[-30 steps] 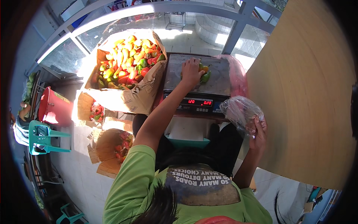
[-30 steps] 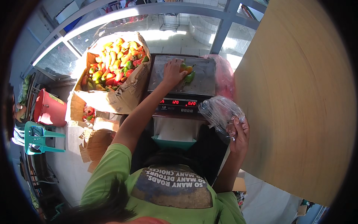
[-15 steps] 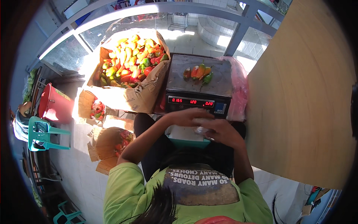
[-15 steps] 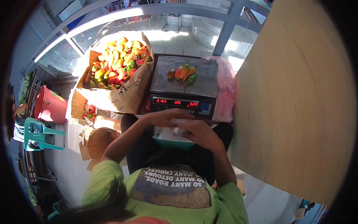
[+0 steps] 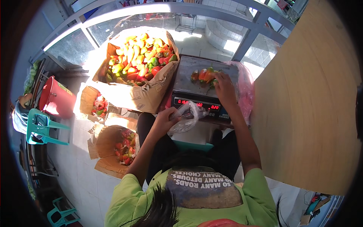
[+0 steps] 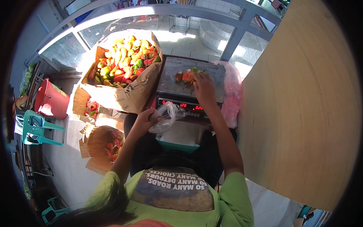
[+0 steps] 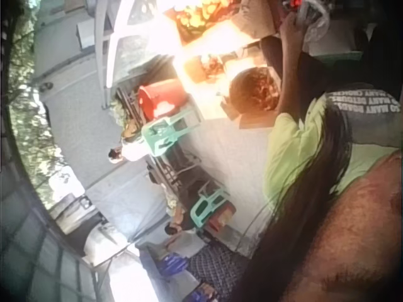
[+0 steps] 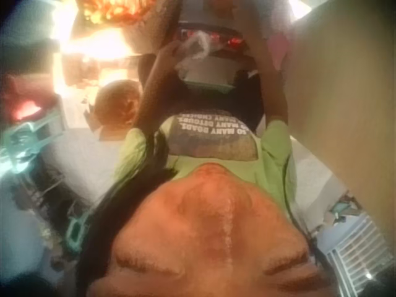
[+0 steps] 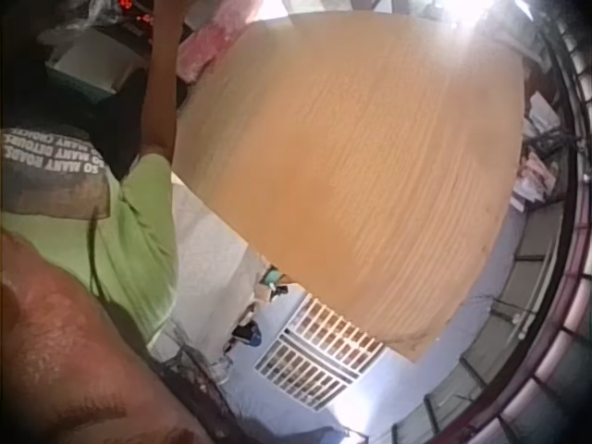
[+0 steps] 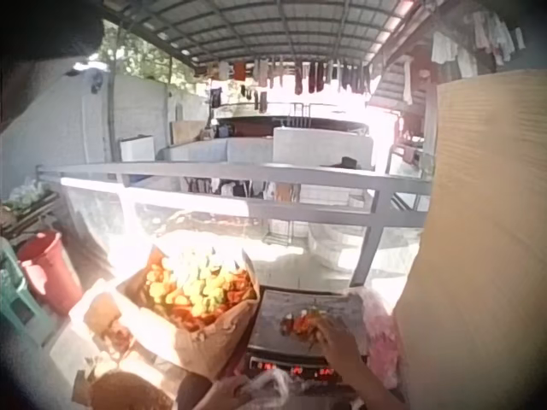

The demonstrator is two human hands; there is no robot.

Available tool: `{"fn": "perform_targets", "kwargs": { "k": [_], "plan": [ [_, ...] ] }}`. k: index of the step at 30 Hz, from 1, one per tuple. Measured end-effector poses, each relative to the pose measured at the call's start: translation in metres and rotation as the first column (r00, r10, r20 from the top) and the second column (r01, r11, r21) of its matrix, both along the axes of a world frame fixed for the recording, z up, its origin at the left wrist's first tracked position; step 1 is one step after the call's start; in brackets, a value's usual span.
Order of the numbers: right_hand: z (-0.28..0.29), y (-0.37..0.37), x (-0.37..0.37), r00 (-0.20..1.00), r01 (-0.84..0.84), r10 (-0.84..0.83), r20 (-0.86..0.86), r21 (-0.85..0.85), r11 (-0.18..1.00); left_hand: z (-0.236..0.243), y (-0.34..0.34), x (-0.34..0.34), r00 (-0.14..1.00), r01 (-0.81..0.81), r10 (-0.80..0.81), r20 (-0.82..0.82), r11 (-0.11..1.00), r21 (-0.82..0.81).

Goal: The person picks up peppers from a large box, places them on a scale, puts them into a plastic bag, and ties the bag closed.

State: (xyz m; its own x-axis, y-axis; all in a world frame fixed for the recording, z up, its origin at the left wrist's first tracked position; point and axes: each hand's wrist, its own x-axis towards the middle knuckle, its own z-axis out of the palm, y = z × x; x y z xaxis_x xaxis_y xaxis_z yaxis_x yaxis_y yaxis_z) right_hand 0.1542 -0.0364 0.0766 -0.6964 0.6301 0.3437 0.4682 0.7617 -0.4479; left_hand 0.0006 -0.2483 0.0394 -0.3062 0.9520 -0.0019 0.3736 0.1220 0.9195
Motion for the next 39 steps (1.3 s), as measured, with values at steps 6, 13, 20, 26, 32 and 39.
{"fn": "perform_targets", "kwargs": {
  "k": [6, 13, 20, 26, 32, 39],
  "plan": [
    [-0.055, 0.066, -0.024, 0.979, -0.150, 0.069, 0.193, 0.447, 0.882, 0.001, -0.009, 0.002, 0.997, -0.065, 0.067, -0.048, 0.997, 0.033],
    [-0.062, 0.079, -0.036, 0.959, -0.202, 0.126, 0.253, 0.301, 0.932, -0.001, -0.012, 0.006, 0.991, -0.122, 0.124, 0.042, 0.991, -0.049],
    [-0.040, 0.091, -0.032, 0.954, 0.196, -0.176, -0.243, 0.060, 0.979, -0.015, -0.011, 0.004, 0.978, -0.206, 0.207, -0.028, 0.978, 0.038],
    [-0.055, 0.085, -0.008, 0.973, 0.208, -0.205, -0.101, 0.019, 0.978, -0.016, -0.007, 0.005, 0.945, -0.283, 0.291, -0.151, 0.956, 0.072],
    [-0.070, 0.091, -0.003, 0.976, -0.194, 0.175, 0.127, 0.158, 0.968, -0.009, -0.006, 0.005, 0.969, -0.233, 0.233, -0.084, 0.972, 0.002],
    [-0.069, 0.087, -0.006, 0.954, -0.106, 0.074, 0.289, 0.096, 0.990, -0.003, -0.004, 0.006, 0.972, -0.225, 0.223, -0.072, 0.974, -0.030]
  ]
}}
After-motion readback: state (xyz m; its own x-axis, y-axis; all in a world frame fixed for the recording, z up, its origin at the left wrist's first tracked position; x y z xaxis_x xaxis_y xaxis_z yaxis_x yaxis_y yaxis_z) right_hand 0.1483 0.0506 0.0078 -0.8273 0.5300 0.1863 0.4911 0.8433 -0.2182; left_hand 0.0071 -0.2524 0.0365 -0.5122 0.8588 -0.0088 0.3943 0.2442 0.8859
